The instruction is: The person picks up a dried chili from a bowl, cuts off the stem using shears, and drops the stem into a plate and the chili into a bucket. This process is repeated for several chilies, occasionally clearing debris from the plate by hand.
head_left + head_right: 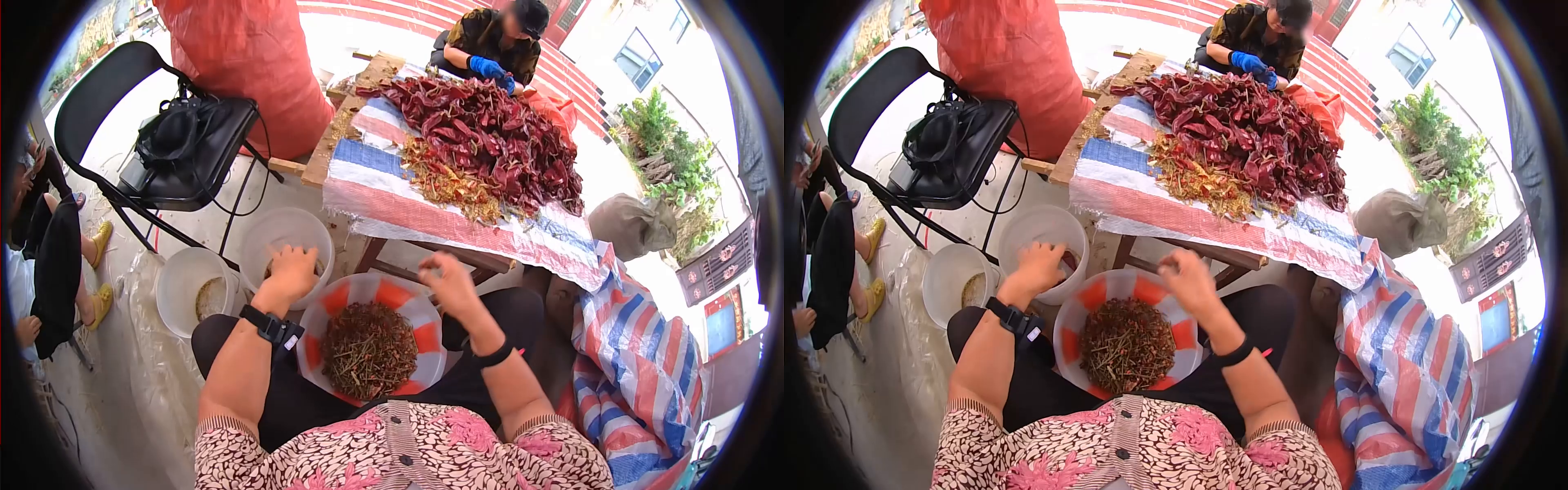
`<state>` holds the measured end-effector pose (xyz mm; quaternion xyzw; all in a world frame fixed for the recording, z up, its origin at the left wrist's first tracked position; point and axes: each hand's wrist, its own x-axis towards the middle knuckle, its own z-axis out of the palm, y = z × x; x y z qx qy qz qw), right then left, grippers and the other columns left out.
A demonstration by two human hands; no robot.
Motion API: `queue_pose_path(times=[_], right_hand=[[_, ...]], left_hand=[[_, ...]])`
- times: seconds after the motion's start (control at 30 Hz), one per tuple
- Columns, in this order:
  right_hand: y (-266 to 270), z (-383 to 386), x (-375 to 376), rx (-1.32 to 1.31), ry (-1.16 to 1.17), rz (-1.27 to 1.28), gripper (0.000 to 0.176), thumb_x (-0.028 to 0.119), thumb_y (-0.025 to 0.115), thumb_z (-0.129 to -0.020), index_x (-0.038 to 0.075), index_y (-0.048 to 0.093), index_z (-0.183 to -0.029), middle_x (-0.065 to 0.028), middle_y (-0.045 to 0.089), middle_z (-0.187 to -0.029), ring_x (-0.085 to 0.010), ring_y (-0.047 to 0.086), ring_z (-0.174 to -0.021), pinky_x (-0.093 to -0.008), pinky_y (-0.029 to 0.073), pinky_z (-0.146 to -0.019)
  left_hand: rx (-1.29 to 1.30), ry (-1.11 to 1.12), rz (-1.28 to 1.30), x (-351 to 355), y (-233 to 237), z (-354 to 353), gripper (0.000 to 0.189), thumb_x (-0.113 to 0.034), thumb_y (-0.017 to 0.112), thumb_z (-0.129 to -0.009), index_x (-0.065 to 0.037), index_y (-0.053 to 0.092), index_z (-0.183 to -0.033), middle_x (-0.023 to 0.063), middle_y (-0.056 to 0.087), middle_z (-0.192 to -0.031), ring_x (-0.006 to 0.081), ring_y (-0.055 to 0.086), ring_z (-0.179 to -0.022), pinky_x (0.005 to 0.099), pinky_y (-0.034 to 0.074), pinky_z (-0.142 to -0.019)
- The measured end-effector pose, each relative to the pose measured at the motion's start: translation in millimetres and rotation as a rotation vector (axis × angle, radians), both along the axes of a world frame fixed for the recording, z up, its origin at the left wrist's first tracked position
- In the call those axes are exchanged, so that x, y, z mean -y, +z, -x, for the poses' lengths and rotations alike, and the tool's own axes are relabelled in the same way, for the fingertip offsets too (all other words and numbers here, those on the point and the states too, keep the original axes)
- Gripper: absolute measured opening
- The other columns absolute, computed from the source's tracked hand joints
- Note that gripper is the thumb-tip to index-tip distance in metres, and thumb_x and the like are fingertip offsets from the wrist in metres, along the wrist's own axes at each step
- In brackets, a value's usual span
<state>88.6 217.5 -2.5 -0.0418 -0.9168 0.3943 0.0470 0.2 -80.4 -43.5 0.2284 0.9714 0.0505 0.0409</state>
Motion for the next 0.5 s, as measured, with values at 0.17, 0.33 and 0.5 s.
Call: queue_pose_path(times=[0.17,0.33,0.5], right_hand=[[40,110,-77,-0.381,-0.187,-0.143,0.023,0.014,0.058,-0.086,0.002,0.065,-0.104,-0.0165,0.065,-0.096,-0.0243,0.062,-0.084,-0.0374,0.049,-0.078],[62,197,-119,-0.27,-0.486,0.31,0.025,0.017,0.058,-0.089,-0.002,0.063,-0.104,-0.0103,0.065,-0.084,-0.0195,0.061,-0.069,-0.0323,0.049,-0.068],[25,262,-168,-0.211,-0.568,0.309,0.016,0.017,0.066,-0.083,0.003,0.06,-0.084,-0.0005,0.049,-0.058,-0.0105,0.04,-0.041,-0.0284,0.03,-0.036]], left_hand=[[0.308,-0.127,0.074,-11,-9,7,0.047,-0.024,0.063,-0.079,-0.012,0.055,-0.124,0.0184,0.06,-0.115,0.0379,0.057,-0.108,0.0457,0.047,-0.091],[0.515,-0.19,0.052,-18,-8,11,0.044,-0.024,0.063,-0.08,-0.009,0.058,-0.122,0.0194,0.061,-0.116,0.0355,0.059,-0.107,0.0446,0.048,-0.09],[0.507,-0.269,-0.006,-17,-15,16,0.041,-0.023,0.064,-0.08,-0.004,0.06,-0.117,0.0195,0.064,-0.108,0.0355,0.06,-0.104,0.0447,0.049,-0.087]])
